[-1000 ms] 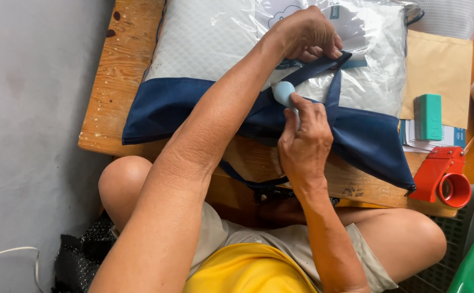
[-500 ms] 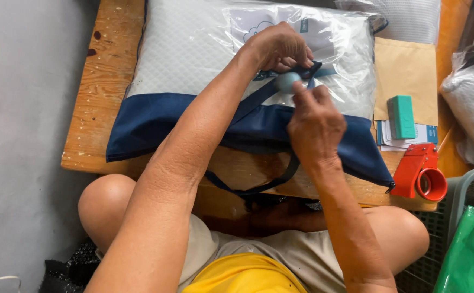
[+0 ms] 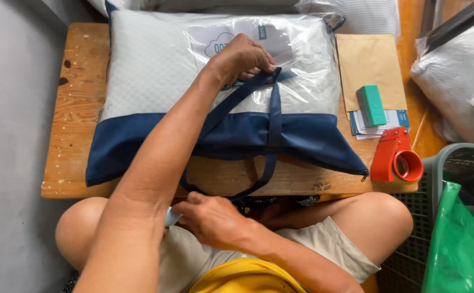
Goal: The person scrubs the seams and surface of a blue pillow with a small brush, then flips it over and wipes the fabric with a green sponge. The pillow remains on a wooden table throughout the process.
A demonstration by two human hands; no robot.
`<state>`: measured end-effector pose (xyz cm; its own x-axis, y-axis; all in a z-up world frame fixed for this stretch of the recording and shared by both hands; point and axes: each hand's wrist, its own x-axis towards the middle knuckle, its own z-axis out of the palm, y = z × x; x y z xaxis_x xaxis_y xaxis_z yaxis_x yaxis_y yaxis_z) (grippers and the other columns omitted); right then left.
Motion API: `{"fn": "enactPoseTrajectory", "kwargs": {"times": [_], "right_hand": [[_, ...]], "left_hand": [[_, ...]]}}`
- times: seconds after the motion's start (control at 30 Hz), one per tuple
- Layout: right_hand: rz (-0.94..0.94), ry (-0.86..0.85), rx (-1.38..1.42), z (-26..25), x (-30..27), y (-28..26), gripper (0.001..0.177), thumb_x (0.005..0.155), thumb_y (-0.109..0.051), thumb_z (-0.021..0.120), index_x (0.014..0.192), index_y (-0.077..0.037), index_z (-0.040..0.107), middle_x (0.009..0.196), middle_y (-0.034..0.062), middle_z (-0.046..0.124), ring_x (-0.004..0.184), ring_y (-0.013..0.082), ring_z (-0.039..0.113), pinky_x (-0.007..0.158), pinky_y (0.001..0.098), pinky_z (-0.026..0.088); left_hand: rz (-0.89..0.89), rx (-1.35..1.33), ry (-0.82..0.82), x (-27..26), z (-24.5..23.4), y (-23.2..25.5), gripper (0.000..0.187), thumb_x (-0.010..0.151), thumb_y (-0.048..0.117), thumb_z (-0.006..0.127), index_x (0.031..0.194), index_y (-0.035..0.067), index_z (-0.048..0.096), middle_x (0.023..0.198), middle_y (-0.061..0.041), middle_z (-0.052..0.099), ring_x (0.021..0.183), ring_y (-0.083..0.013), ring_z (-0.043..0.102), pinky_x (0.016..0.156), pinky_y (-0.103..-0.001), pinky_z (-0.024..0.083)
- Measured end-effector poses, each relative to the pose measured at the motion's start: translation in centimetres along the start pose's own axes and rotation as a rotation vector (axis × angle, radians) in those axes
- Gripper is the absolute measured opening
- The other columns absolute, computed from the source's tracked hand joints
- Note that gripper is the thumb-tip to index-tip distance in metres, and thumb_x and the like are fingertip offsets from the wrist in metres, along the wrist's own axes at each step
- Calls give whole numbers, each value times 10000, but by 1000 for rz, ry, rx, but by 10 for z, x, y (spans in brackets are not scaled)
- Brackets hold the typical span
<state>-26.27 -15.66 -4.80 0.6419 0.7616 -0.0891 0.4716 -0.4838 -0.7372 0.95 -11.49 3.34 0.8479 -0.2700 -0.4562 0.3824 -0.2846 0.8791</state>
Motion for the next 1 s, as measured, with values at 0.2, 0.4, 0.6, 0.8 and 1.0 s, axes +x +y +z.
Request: {"fn": "enactPoseTrajectory", "kwargs": {"times": [0.2, 0.4, 0.6, 0.8, 1.0], "right_hand": [[80, 484, 445, -135, -111, 27, 371, 956, -112, 639, 1325, -113, 669, 846, 57, 666, 790, 147, 661, 727, 325, 587], [520, 1116, 192, -174, -159, 173, 292, 1058, -328, 769, 1229, -114, 666, 767, -30, 597, 711, 63, 563, 668, 249, 461], [546, 1080, 477, -102, -110, 207, 179, 989, -280, 771, 1103, -149, 729, 731, -16, 650, 649, 64, 570, 659, 232, 496], [624, 1024, 512, -22, -65, 85, 246, 855, -259, 851, 1004, -141, 696, 681, -2, 551, 658, 122, 538, 600, 274, 460], [55, 559, 443, 22, -38, 21, 494, 826, -232, 853, 1275, -85, 711, 1104, 178, 772, 1024, 362, 748, 857, 421, 603]], "left_hand": [[450, 49, -250, -88, 2, -20, 268, 830, 63, 681, 1081, 46, 774, 838, -107, 759, 835, -193, 710, 854, -330, 561], [-72, 533, -654, -214, -7, -72, 721, 647, 575, 884, 1215, 139, 792, 1231, -204, 767, 1286, -413, 634, 1072, -561, 521], [-213, 293, 315, -184, -16, -145, 760, 852, 765, 634, 1223, 108, 721, 1203, -148, 754, 1214, -340, 672, 999, -504, 543], [69, 148, 697, -100, -74, -210, 735, 942, 628, 750, 1233, -22, 571, 1196, -300, 655, 1210, -450, 613, 992, -573, 506], [213, 228, 807, -88, -114, -199, 763, 1121, 587, 493, 1535, -48, 408, 1478, -366, 481, 1394, -489, 441, 1157, -566, 369]]}}
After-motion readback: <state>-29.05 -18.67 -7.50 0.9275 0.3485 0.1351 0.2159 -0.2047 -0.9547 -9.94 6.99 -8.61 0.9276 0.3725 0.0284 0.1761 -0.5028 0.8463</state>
